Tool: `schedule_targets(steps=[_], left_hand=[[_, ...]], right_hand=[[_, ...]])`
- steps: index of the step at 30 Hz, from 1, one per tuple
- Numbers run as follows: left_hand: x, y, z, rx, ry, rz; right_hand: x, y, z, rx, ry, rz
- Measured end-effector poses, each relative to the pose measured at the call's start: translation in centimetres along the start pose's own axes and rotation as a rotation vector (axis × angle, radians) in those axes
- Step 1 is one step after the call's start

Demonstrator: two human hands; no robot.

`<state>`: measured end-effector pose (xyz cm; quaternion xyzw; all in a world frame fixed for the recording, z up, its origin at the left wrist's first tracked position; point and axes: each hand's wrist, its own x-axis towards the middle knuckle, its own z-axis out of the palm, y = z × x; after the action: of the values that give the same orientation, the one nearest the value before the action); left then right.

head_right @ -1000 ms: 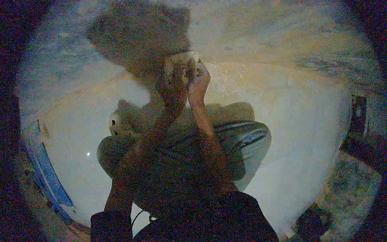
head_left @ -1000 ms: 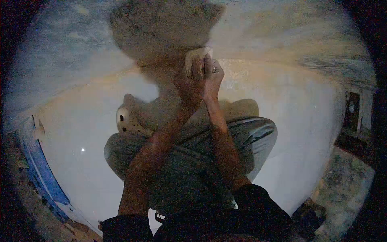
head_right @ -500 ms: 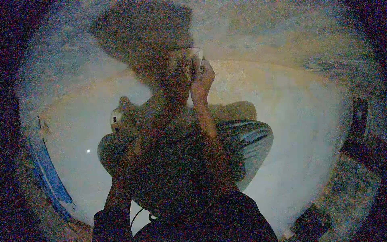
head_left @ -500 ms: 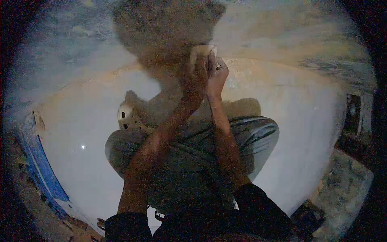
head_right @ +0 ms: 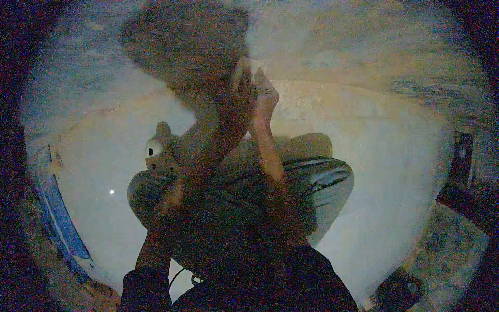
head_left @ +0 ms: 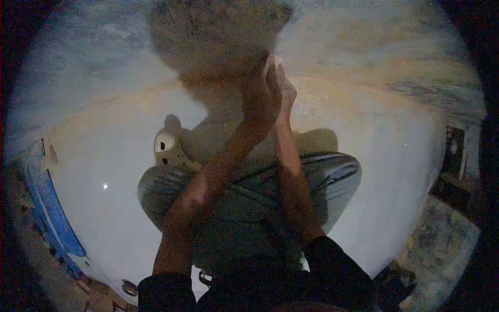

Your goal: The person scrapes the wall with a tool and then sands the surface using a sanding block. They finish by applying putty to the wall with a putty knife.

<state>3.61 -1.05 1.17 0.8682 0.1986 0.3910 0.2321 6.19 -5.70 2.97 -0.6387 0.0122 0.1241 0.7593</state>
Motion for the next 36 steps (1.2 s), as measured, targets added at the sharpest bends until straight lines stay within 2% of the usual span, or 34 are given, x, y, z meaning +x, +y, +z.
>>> schedule_targets(steps=[2, 3, 5, 6, 8, 9, 12, 14, 15, 17, 21, 24, 25, 27, 30, 33, 36], left_hand=[[0.0, -0.2, -0.2, 0.150, 0.090, 0.055], [-0.1, -0.2, -0.1, 0.150, 0.090, 0.055], [-0.5, -0.2, 0.1, 0.071, 0.116, 0.004], [-0.4, 0.3, 0.1, 0.071, 0.116, 0.005], [-0.3, 1.3, 0.1, -0.239, 0.076, -0.116], [-0.2, 1.5, 0.1, -0.343, 0.065, -0.158], [0.7, 1.4, -0.3, -0.464, 0.066, -0.119], [0.9, 1.3, -0.4, -0.200, 0.089, -0.244], [0.7, 1.2, -0.1, -0.112, 0.095, -0.286], [0.3, 1.2, 0.6, -0.317, 0.031, -0.318], [1.0, 1.8, -0.3, -0.449, -0.179, -0.332], [-1.0, -0.4, 1.3, -0.129, -0.143, -0.215], [-1.3, -0.9, 1.1, -0.056, -0.015, -0.186], [-1.8, -1.0, 1.1, 0.011, 0.116, -0.156], [-2.7, -0.5, 1.3, -0.179, 0.136, -0.196], [-4.5, -0.6, 1.1, 0.074, -0.055, -0.162], [-3.4, -0.2, -0.1, 0.030, -0.166, -0.352]], right_hand=[[0.0, -0.2, -0.2, -0.106, 0.055, 0.038], [0.2, -0.1, -0.5, -0.106, 0.054, 0.038], [0.6, 0.5, -1.2, -0.356, 0.079, -0.046], [1.0, 1.0, -1.5, -0.355, 0.079, -0.047], [1.9, 2.3, -2.1, -0.151, 0.052, 0.073], [2.3, 3.5, -2.4, -0.152, 0.052, 0.073], [2.4, 4.3, -2.4, -0.178, 0.030, -0.088], [0.7, 0.1, -1.2, -0.304, 0.048, -0.028], [0.7, 0.3, -1.2, -0.302, 0.046, -0.029], [1.1, 1.1, -1.3, -0.159, 0.083, -0.005], [2.4, 3.2, -1.9, -0.210, 0.078, -0.071], [0.3, -0.8, -1.0, -0.236, 0.045, 0.048], [0.2, -1.0, -0.9, -0.295, 0.067, 0.047], [0.4, -0.7, -1.1, -0.357, 0.092, 0.040], [0.7, 0.9, -1.6, -0.286, 0.044, -0.074], [0.6, 1.1, -1.3, -0.244, -0.013, -0.091], [0.3, 0.5, -1.4, -0.231, -0.028, -0.093]])
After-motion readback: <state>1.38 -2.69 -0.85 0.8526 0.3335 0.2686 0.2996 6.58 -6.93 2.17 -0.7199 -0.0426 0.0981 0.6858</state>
